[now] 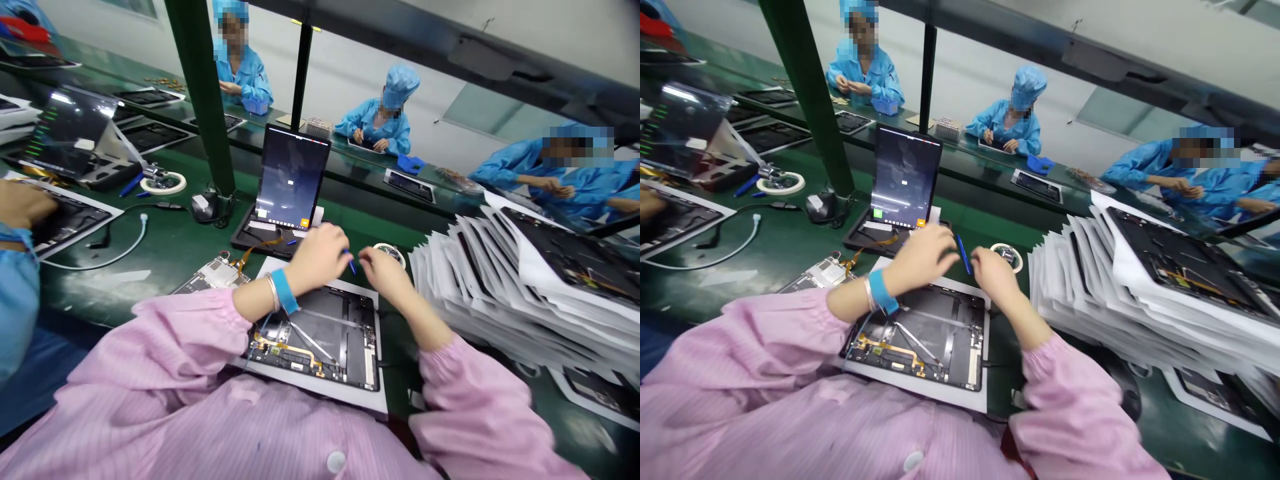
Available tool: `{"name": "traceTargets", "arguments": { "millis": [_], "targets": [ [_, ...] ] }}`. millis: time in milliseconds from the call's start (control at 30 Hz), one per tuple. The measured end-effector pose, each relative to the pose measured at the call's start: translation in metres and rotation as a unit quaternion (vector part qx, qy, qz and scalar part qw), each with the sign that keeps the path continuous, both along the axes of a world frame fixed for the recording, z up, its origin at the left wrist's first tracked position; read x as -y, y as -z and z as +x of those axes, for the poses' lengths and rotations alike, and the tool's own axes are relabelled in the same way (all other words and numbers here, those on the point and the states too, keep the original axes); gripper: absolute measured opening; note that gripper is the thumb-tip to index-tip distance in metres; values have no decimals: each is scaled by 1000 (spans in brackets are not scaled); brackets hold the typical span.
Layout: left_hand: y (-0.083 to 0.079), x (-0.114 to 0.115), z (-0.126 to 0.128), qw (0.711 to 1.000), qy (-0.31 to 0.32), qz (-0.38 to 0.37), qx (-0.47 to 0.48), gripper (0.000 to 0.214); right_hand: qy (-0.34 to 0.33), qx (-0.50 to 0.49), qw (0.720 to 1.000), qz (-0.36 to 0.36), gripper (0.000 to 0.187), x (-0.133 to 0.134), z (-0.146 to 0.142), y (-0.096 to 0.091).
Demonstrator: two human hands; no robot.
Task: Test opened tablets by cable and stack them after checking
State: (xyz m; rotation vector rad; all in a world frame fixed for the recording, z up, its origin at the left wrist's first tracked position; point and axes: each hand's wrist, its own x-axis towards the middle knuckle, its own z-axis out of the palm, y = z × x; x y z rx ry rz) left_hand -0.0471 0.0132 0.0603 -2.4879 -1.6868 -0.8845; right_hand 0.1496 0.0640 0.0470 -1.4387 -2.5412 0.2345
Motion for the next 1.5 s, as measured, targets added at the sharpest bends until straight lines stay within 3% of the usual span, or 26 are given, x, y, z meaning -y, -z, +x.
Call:
{"name": "traceTargets", "arguments": {
  "millis": [100,200,300,367,467,567,633,700,767,833,1000,1067,1200,1367,1500],
  "targets": [
    [-14,-14,-63,984,-170,-1,47,26,25,-29,999,9,28,-30,-39,19],
    [0,-32,-129,937,-335,-72,68,34,8,-80,997,-11,30,-40,-41,21],
    [25,-46,-167,918,-338,-168,118,43,-7,-169,985,-43,34,-25,-21,-4],
    [34,-50,-174,921,-309,-192,137,45,-20,-305,946,-111,37,-3,-5,-26],
    [32,-47,-170,923,-312,-184,126,58,-9,-484,854,-190,19,39,14,-44],
    [16,-35,-154,922,-341,-145,116,75,38,-525,829,-191,19,74,30,-29],
    [6,-22,-135,942,-273,-157,120,68,67,-508,830,-219,19,88,38,-8],
    [0,-4,-110,952,-130,-255,105,53,90,-470,846,-234,19,94,45,16],
    [0,13,-85,931,-9,-362,51,43,112,-442,863,-216,21,95,50,35],
    [5,26,-65,904,53,-423,-15,37,126,-436,867,-207,20,94,53,48],
    [16,33,-51,892,88,-431,-106,21,141,-411,883,-179,16,94,52,58],
    [17,31,-54,884,99,-446,-96,19,139,-399,890,-172,17,95,52,58],
    [15,27,-59,833,118,-537,-64,22,127,-375,901,-175,16,94,51,59],
    [11,24,-61,841,141,-517,-67,11,131,-355,912,-160,16,95,51,61],
    [11,20,-63,816,155,-556,-33,13,119,-364,909,-165,18,98,55,57]
  ]
}}
